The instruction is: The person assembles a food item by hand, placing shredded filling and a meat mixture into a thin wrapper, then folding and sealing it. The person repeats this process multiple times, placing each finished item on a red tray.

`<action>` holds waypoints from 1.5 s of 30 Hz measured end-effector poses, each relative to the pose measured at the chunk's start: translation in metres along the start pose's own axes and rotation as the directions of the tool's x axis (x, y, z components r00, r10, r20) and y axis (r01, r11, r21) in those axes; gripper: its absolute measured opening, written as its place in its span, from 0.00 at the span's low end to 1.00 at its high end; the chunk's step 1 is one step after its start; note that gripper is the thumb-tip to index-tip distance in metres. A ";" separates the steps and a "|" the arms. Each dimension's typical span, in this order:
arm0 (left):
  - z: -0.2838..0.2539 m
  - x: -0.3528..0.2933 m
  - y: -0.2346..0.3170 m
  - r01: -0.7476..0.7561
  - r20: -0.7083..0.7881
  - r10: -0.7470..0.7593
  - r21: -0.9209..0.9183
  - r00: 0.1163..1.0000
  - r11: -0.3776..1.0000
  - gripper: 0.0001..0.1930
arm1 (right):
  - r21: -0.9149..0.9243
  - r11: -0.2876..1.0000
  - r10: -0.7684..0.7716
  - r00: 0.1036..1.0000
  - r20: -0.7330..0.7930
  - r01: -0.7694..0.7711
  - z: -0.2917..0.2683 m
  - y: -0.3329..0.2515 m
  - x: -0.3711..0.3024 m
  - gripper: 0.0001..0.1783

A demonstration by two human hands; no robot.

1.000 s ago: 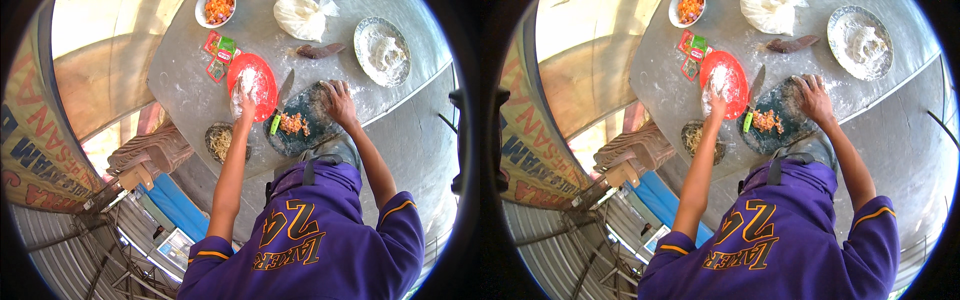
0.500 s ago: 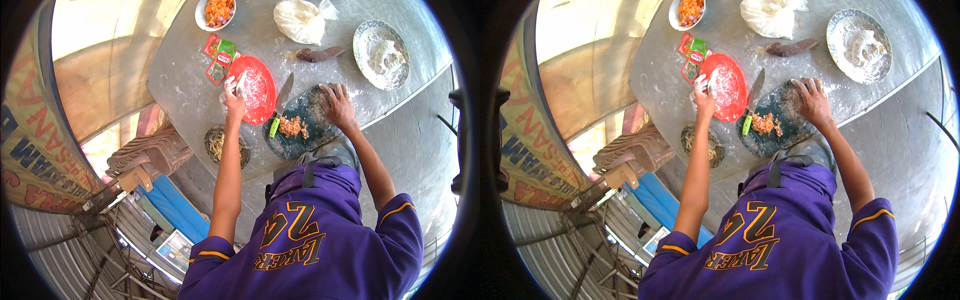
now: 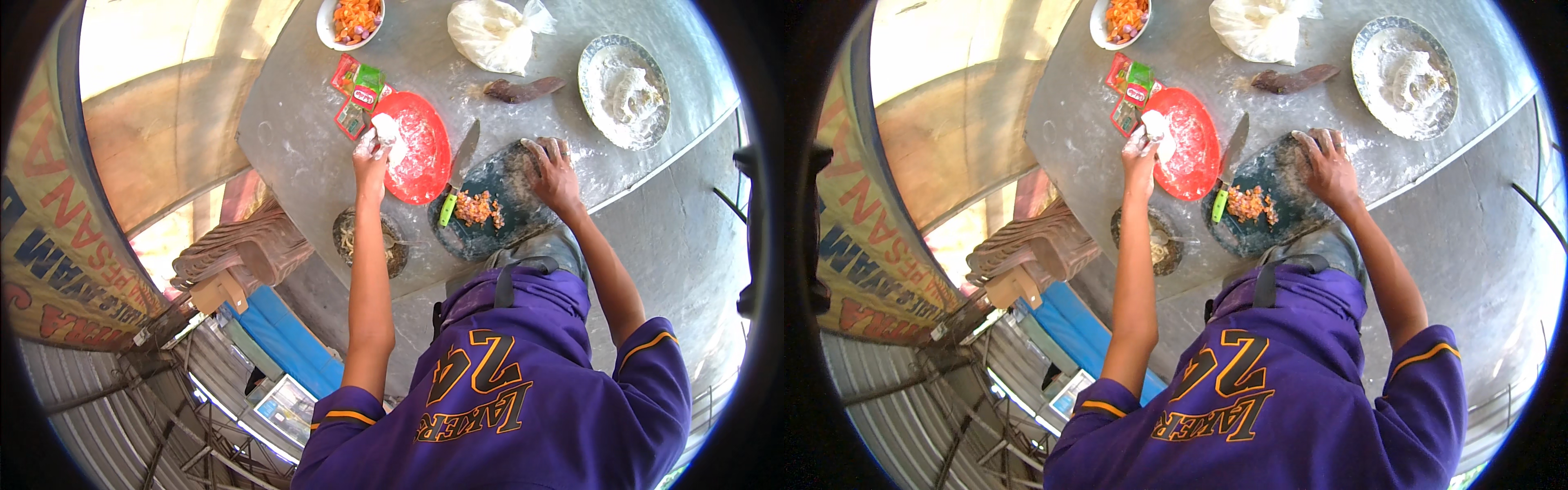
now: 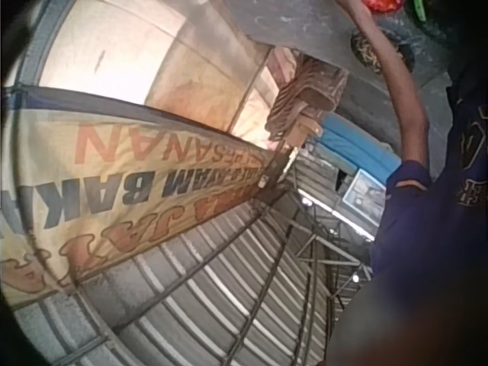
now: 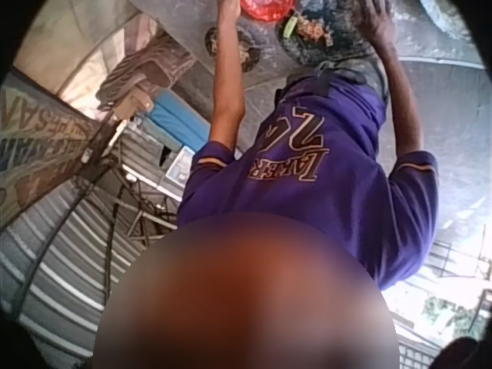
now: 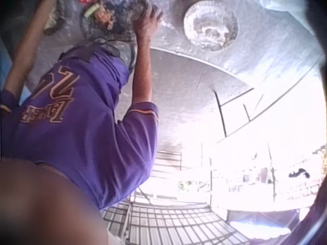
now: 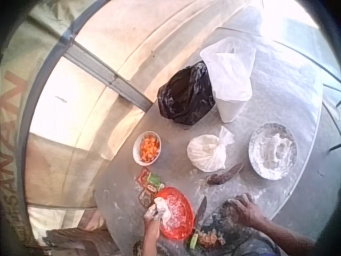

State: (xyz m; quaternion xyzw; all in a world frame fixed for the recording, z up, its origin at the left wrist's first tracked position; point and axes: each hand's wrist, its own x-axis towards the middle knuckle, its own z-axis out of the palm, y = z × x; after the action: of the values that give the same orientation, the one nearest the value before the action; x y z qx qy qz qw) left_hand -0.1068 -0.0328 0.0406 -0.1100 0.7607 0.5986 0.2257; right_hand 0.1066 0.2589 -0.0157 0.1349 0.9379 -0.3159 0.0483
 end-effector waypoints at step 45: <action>-0.013 0.024 -0.008 -0.508 0.376 0.437 0.829 0.817 0.235 0.11 | -0.024 1.000 0.011 1.000 0.023 -0.011 0.000 0.000 0.002 0.30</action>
State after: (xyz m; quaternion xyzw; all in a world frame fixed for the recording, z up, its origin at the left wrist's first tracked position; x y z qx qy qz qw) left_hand -0.1269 -0.0450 0.0246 0.2840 0.9464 0.1305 0.0812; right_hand 0.1043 0.2592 -0.0159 0.1359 0.9402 -0.3060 0.0624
